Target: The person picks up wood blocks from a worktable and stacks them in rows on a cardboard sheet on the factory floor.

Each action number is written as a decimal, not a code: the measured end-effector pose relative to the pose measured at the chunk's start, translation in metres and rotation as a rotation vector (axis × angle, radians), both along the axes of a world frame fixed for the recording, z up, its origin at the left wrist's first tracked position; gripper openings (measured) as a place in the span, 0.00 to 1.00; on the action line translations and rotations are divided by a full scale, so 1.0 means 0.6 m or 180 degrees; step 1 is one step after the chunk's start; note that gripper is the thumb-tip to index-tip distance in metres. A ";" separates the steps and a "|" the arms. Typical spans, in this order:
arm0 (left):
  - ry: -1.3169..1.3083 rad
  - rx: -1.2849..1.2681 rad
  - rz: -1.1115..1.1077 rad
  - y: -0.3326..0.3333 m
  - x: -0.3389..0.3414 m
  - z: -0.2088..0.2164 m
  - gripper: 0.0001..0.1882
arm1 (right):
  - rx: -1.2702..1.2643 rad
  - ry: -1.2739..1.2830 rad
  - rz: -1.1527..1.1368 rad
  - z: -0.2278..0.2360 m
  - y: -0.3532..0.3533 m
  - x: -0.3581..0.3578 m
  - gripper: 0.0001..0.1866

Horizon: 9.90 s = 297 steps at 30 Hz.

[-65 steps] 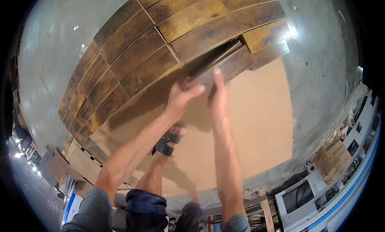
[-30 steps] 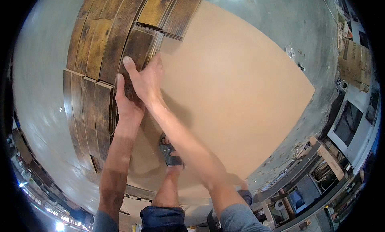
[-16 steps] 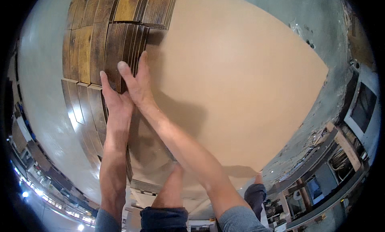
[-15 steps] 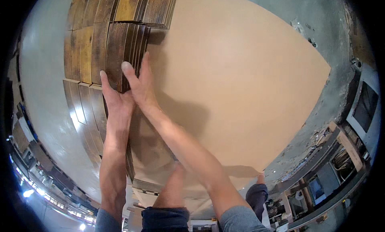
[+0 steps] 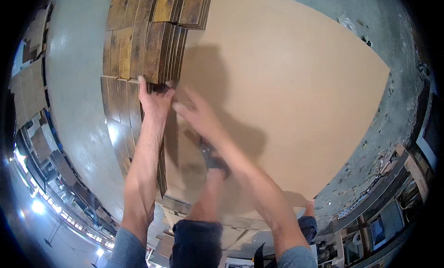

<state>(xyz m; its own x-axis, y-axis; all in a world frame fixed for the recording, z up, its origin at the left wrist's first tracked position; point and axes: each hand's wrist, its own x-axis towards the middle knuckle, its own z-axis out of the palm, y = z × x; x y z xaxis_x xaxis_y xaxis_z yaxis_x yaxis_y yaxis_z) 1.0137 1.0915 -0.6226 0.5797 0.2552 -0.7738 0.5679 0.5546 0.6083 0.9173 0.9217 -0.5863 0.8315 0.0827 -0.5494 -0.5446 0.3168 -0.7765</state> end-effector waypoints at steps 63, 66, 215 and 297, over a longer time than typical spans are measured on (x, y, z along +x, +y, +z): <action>-0.0507 -0.0863 -0.5259 -1.475 -2.268 1.177 0.35 | -0.3116 0.1506 0.0199 1.367 -1.789 -2.525 0.56; -0.0710 -0.1129 -0.5162 -1.590 -2.360 1.169 0.45 | -0.2555 0.1433 0.0285 1.273 -1.853 -2.545 0.60; -0.0219 0.0073 -0.1574 -0.843 -0.750 1.047 0.38 | 0.1282 0.0840 0.0966 0.892 -0.829 -0.561 0.39; -0.0667 0.4456 -0.3242 -0.226 0.342 0.114 0.43 | -0.1458 0.0156 -0.0595 0.066 -0.220 0.209 0.28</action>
<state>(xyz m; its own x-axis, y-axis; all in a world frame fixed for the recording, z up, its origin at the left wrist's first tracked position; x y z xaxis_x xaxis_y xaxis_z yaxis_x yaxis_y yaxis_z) 1.2191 0.9561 -0.5539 0.9729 0.1095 -0.2034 0.1812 -0.9080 0.3777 1.0424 0.7897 -0.5468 0.7813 -0.3244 -0.5333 -0.5504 0.0449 -0.8337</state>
